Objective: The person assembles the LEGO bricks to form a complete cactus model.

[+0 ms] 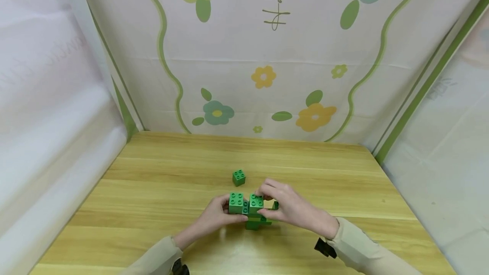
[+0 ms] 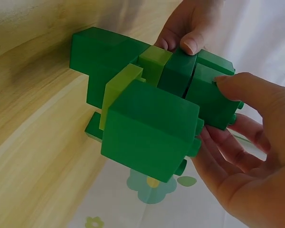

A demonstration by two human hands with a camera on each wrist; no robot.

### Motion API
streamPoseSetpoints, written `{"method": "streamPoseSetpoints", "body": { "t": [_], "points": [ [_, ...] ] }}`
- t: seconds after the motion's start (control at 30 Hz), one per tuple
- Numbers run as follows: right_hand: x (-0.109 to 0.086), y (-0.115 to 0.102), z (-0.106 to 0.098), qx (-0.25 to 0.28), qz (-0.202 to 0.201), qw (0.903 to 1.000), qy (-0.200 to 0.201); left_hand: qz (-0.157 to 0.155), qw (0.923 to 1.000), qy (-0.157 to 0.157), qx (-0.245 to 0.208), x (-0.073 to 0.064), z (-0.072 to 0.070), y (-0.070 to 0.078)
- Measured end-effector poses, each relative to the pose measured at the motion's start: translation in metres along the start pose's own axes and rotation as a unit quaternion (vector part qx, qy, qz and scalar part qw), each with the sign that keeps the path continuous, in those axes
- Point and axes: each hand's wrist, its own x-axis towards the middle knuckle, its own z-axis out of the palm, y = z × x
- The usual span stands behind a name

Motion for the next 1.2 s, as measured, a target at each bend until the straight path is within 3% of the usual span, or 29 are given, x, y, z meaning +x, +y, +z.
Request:
{"method": "streamPoseSetpoints", "body": {
  "t": [0.6, 1.03, 1.2],
  "points": [
    [0.0037, -0.0026, -0.0026, 0.048, 0.037, 0.998, -0.016, 0.006, 1.0, -0.001, 0.008, -0.0005, 0.0001, -0.0007],
    [0.0041, -0.0064, -0.0001, 0.007, 0.043, 0.9989, -0.016, 0.001, 1.0, -0.001, 0.003, -0.001, -0.0005, 0.0002],
    [0.0021, -0.0054, 0.0004, -0.023, 0.014, 0.9996, -0.012, 0.003, 1.0, -0.004, 0.001, -0.0011, -0.0003, -0.0001]
  ]
}}
